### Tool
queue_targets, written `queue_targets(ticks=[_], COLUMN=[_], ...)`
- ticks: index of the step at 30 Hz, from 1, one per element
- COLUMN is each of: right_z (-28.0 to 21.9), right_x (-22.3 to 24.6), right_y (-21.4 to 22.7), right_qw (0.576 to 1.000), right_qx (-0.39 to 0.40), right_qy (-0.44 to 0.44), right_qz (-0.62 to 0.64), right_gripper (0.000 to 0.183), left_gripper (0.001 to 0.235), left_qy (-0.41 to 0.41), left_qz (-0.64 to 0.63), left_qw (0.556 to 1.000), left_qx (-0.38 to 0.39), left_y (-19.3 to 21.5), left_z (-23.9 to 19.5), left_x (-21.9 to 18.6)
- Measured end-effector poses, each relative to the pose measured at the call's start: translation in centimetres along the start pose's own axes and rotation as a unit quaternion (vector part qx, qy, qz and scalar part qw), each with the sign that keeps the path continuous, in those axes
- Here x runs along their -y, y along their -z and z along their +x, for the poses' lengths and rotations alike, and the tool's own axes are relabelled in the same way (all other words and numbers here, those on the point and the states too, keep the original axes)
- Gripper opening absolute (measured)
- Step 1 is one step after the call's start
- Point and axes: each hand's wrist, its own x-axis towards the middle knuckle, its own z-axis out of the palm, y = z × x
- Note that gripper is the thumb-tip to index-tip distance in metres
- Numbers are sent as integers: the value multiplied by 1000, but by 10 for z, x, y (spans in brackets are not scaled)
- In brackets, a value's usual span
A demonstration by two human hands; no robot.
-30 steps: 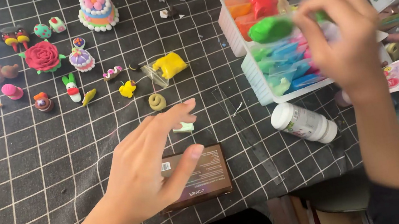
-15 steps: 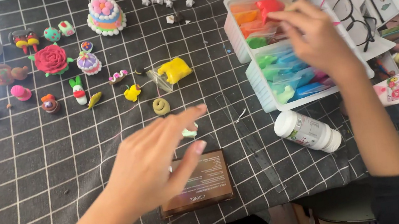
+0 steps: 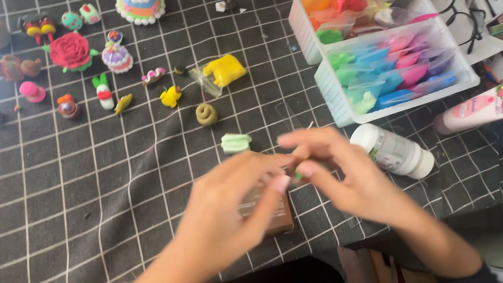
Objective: Shaping and assembling small pieces of colored clay to create miniature food decorations on a workspace
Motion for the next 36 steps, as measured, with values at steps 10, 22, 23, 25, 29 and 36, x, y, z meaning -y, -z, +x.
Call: queue_targets(ticks=[10, 22, 23, 25, 29, 36], right_z=[-19, -20, -21, -21, -26, -37], right_x=[-5, -6, -7, -5, -15, -39], right_y=[-42, -38, -38, -39, -30, -26], right_qw=[949, 940, 939, 939, 970, 976], right_qx=[-173, -71, -69, -66, -99, -155], right_qy=[216, 269, 267, 264, 185, 96], right_qz=[-150, -199, -204, -209, -122, -123], right_gripper=[15, 20, 16, 12, 5, 35], left_gripper=[30, 13, 13, 14, 15, 42], left_qy=[313, 323, 315, 307, 281, 286], left_qz=[-261, -352, -326, -300, -193, 12], left_qw=[909, 875, 888, 900, 934, 956], left_qx=[-87, -76, -76, -75, -112, -59], left_y=[-27, -22, -21, -20, -11, -18], left_z=[-35, -53, -53, -56, -68, -92], left_x=[-14, 2, 1, 3, 13, 26])
